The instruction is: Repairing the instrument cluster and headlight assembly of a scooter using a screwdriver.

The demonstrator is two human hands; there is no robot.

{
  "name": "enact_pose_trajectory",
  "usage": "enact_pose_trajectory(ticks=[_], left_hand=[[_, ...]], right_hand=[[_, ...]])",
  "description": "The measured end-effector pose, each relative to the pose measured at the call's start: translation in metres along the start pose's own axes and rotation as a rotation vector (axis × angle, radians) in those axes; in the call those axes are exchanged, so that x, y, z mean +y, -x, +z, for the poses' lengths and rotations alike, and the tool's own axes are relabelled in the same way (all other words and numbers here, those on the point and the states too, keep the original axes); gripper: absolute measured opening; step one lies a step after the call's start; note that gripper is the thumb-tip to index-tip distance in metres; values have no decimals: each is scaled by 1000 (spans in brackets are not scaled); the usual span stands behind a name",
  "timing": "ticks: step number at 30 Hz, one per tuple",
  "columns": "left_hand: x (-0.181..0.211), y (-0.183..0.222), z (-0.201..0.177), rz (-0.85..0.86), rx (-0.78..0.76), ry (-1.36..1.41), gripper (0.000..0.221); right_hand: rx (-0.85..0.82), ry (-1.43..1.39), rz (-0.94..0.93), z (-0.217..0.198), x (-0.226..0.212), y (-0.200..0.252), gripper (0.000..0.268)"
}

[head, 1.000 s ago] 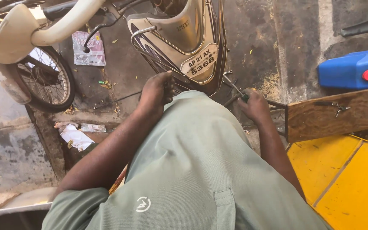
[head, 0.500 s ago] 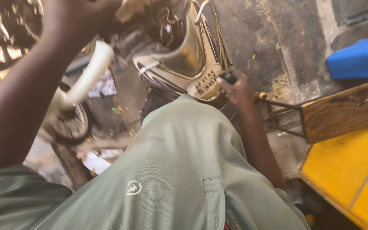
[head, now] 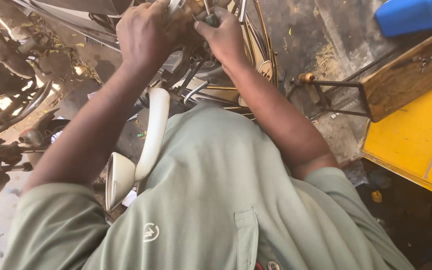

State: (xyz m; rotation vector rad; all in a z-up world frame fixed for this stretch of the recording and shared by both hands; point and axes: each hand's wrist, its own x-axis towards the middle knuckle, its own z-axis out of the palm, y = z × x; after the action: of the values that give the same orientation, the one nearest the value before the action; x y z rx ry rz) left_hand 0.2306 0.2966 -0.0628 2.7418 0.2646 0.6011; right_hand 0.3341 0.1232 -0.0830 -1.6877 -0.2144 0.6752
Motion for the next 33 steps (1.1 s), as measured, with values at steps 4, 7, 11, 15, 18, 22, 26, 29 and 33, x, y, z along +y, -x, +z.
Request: enact_pose_trajectory(ticks=[4, 7, 11, 15, 18, 22, 26, 29, 33], left_hand=[[-2, 9, 1, -61, 55, 67, 37], [-3, 10, 4, -115, 61, 121, 41], [-7, 11, 11, -105, 48, 125, 42], [-2, 9, 6, -122, 54, 112, 45], [-2, 9, 7, -100, 61, 108, 46], [-5, 7, 5, -123, 17, 146, 47], [-13, 13, 16, -122, 84, 143, 45], [-3, 8, 4, -165, 81, 130, 47], [5, 4, -4, -208, 84, 174, 50]], right_hand=[[2, 50, -79, 3, 10, -7, 10], [-15, 93, -99, 3, 10, -15, 11], [-4, 181, -152, 2, 1, -19, 13], [-12, 67, -24, 5, -6, -18, 15], [-17, 135, -65, 3, 9, -24, 15], [-52, 27, -71, 3, 2, -25, 17], [-44, -92, 121, 6, 7, -31, 24], [-47, -162, 151, 5, 7, -27, 22], [-94, -181, 155, 1, 8, -23, 20]])
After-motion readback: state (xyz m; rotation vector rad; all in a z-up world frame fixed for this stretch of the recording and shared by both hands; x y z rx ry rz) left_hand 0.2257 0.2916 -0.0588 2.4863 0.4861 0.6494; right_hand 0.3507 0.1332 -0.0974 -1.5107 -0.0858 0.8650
